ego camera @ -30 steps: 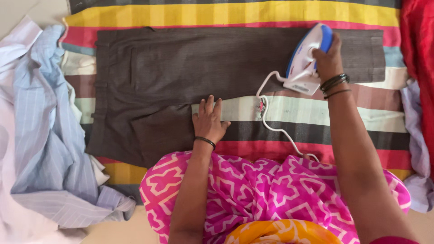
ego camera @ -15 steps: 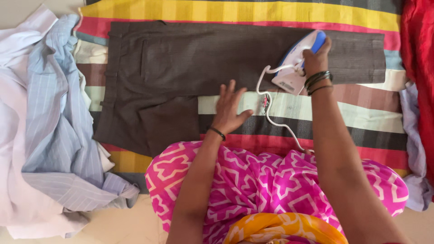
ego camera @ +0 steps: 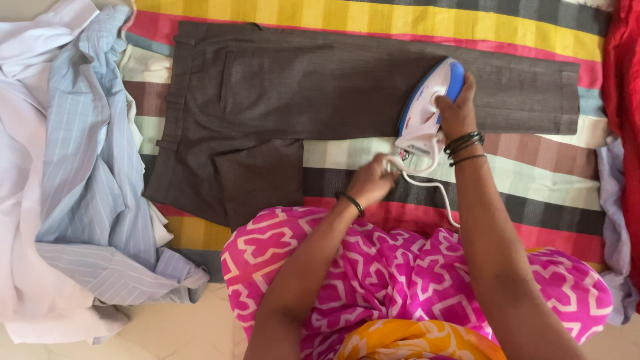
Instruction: The person irons a pair of dark trousers laid out on a striped mat. They use a handheld iron to smooth the fabric, repeatedly moving the iron back and forth and adjusting the trousers with their hands.
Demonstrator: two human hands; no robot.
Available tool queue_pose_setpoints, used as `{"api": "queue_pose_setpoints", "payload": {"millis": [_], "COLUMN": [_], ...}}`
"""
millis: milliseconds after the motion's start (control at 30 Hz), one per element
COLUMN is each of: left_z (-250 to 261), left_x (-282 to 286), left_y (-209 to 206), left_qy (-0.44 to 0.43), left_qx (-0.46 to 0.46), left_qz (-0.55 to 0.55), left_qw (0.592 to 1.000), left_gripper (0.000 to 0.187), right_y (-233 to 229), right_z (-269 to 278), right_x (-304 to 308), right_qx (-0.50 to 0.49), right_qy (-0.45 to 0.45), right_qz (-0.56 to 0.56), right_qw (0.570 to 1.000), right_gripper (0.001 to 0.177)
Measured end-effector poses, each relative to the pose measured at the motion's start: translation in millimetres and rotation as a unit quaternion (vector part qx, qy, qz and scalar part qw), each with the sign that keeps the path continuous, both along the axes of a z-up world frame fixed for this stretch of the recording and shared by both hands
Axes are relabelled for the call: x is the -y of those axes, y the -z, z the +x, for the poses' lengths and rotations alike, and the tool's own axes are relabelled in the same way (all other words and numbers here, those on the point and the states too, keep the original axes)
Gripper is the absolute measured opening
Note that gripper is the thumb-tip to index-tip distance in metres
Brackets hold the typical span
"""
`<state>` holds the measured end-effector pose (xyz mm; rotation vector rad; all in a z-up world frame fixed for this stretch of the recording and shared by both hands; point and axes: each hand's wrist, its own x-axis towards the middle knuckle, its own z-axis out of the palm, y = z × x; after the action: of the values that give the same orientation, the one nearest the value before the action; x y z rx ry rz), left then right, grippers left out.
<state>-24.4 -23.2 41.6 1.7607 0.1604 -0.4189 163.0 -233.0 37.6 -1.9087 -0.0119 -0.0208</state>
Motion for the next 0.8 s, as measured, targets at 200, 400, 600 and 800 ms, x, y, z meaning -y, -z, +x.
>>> {"api": "queue_pose_setpoints", "payload": {"millis": [200, 400, 600, 800], "left_z": [-47.7, -67.6, -77.1, -76.0], "left_x": [33.8, 51.0, 59.3, 56.6], "left_y": [-36.5, -14.3, -9.0, -23.5], "left_qy": [0.202, 0.27, 0.379, 0.483], "left_qx": [-0.033, 0.166, 0.17, 0.174], "left_qz": [-0.027, -0.087, -0.071, -0.063], "left_qw": [0.978, 0.945, 0.907, 0.856], "left_gripper": [0.059, 0.116, 0.142, 0.121], "right_y": [57.1, 72.4, 68.3, 62.8], "right_z": [111.3, 170.4, 145.8, 96.9], "right_x": [25.0, 29.5, 9.4, -23.2], "right_qx": [0.066, 0.07, -0.006, 0.065], "right_qy": [0.024, 0.057, 0.095, 0.031], "right_qz": [-0.006, 0.007, -0.003, -0.07], "right_qw": [0.998, 0.996, 0.995, 0.995], "right_gripper": [0.073, 0.078, 0.086, 0.082]}}
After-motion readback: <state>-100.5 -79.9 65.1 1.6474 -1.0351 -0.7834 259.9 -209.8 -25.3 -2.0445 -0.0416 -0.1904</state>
